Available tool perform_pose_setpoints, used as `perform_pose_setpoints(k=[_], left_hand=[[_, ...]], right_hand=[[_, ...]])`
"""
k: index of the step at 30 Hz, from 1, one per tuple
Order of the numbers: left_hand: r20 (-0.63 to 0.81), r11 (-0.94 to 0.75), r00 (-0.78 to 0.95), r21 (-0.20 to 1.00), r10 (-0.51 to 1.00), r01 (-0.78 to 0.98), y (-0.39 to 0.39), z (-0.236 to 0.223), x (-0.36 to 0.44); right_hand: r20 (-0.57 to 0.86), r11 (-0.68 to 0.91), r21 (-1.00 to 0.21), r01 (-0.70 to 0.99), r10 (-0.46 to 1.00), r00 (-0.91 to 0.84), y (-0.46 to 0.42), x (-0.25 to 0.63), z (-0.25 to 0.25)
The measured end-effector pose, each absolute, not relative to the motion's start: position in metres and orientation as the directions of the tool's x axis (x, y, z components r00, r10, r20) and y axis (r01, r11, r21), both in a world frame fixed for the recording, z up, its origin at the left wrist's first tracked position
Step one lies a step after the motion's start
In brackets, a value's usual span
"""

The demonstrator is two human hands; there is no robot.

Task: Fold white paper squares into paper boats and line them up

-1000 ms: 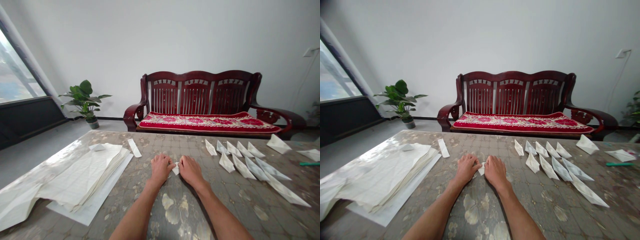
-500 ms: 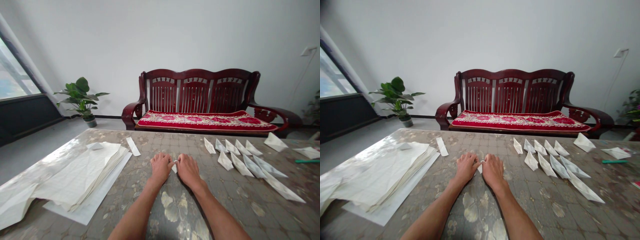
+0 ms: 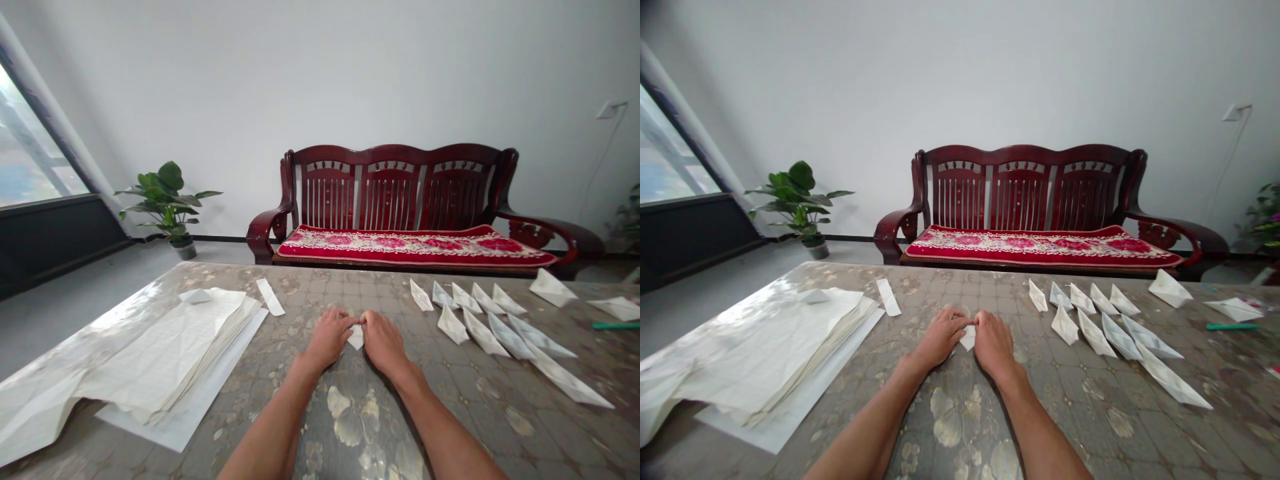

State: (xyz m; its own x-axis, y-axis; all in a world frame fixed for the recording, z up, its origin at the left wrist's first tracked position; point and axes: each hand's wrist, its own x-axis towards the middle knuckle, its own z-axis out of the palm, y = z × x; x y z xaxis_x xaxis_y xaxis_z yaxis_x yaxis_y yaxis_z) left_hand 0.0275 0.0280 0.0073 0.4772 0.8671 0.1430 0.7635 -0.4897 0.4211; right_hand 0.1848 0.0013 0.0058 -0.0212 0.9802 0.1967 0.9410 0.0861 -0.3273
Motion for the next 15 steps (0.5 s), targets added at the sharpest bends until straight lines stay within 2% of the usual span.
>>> perform_pose_setpoints(k=[5, 10, 15], left_hand=[[0.128, -0.507, 0.508, 0.445, 0.852, 0.738, 0.0251, 0.0136, 0.0295], [0.122, -0.474, 0.481, 0.487, 0.868, 0.734, 0.0224, 0.0144, 0.0314], [0.089, -0.371, 0.398, 0.586, 0.913, 0.720, 0.0248, 0.0093, 0.0330]], right_hand=[[0.200, 0.089, -0.422, 0.902, 0.980, -0.003, 0.0012, 0.1927, 0.0025], [0.226, 0.140, -0.405, 0.903, 0.973, -0.049, -0.0004, 0.1937, 0.0020], [0.234, 0.128, -0.420, 0.898, 0.972, -0.029, -0.0016, 0.1925, 0.0036]])
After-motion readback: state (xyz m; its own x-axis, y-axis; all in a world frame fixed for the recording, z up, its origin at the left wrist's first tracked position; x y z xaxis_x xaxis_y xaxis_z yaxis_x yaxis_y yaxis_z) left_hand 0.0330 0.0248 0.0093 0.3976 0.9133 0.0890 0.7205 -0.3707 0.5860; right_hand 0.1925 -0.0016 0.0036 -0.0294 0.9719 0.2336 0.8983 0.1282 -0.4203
